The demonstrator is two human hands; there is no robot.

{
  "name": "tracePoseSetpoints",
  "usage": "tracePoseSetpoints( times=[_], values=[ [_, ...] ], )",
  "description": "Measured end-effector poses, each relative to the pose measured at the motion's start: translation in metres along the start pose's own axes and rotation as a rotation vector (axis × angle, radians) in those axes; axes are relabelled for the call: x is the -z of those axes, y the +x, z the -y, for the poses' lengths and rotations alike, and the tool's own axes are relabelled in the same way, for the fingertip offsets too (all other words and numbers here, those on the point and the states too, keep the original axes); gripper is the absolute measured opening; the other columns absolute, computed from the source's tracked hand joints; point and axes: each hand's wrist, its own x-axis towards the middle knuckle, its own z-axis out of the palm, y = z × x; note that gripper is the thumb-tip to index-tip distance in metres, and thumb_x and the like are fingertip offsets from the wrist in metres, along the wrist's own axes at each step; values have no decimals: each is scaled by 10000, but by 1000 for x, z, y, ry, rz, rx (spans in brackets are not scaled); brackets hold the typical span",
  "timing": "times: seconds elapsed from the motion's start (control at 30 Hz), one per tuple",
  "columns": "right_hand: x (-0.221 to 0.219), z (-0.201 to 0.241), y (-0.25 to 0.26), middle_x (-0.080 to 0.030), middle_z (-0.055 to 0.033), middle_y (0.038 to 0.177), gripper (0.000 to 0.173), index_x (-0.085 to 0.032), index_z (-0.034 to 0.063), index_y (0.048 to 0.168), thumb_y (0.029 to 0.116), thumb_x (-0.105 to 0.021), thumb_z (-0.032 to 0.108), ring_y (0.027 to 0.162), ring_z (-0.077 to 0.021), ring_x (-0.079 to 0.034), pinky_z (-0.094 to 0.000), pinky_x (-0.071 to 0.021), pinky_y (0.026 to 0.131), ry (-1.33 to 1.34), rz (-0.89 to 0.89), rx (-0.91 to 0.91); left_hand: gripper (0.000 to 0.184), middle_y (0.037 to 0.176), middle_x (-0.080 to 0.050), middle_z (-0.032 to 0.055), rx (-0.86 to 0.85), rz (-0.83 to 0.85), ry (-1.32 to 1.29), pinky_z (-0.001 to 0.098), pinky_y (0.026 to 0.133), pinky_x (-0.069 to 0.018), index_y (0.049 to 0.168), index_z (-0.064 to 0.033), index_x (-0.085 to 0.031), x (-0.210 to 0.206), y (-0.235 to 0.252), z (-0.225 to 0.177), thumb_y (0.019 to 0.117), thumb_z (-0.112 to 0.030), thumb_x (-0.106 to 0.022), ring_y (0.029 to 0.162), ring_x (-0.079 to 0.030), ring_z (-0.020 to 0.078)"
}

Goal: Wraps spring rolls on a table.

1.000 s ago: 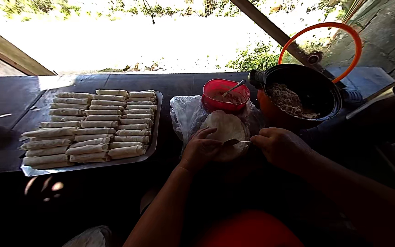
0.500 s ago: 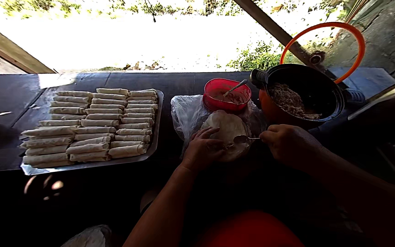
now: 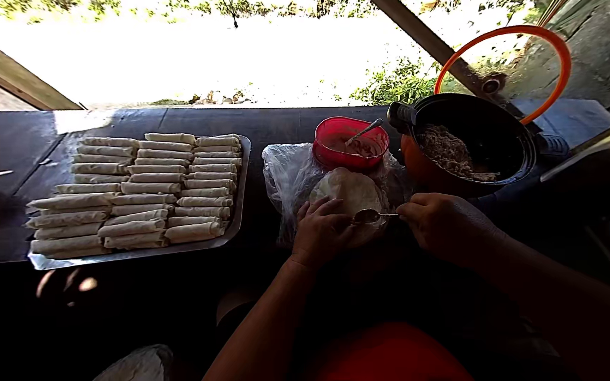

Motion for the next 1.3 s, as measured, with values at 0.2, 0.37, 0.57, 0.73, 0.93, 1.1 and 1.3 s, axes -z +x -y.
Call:
tracePoseSetpoints(
  times=[0.2,0.37,0.57,0.73,0.93,1.1,1.3],
  values=[
    [16,-5,2,-620,-15,800,200,-760,121,1000,992,-567,171,721,-166,-641,-330,-546,606,1,-98,0,218,1443,-607,-75,-144,-5,-152,520,1201,-335,1099,-305,-798,22,-8,32,937,-369,-667,1449,-438,150],
    [6,1,3,-659,-20,834,209,-765,130,1025,1011,-563,180,763,-172,-668,-340,-570,650,8,-54,24,250,1477,-580,-92,-206,49,-131,513,1209,-322,1121,-324,-792,26,-10,40,943,-305,-617,1462,-421,144],
    [25,-5,2,-620,-18,795,198,-766,114,1022,987,-574,153,711,-165,-636,-334,-543,597,19,-140,-8,325,1487,-569,-68,-190,25,-176,496,1207,-339,1202,-279,-766,28,-11,44,902,-266,-641,1447,-436,132],
    [23,-6,3,-625,-11,810,211,-770,122,1033,996,-567,167,725,-153,-638,-320,-548,613,23,-138,-12,241,1466,-588,-82,-202,43,-181,505,1215,-311,1113,-290,-796,31,-3,35,930,-328,-643,1452,-429,131],
    [21,-7,2,-621,-17,799,190,-763,119,1002,994,-579,167,726,-166,-641,-330,-546,608,-17,-132,-7,237,1439,-611,-107,-201,112,-45,517,1218,-288,1041,-320,-806,19,10,15,988,-396,-588,1451,-435,138],
    [62,-27,-2,-664,-27,875,228,-773,127,1077,1011,-567,196,784,-178,-669,-363,-575,654,-39,-222,-142,332,1431,-617,-110,-146,105,19,553,1198,-311,1105,-327,-792,8,15,3,937,-555,-618,1435,-462,175],
    [106,-60,-15,-728,-112,981,242,-766,80,1103,1040,-555,181,910,-270,-713,-468,-589,787,-124,-373,-337,295,1365,-661,-127,-104,87,54,575,1185,-324,1003,-337,-804,-2,19,-3,929,-555,-620,1418,-488,193]
  ],
)
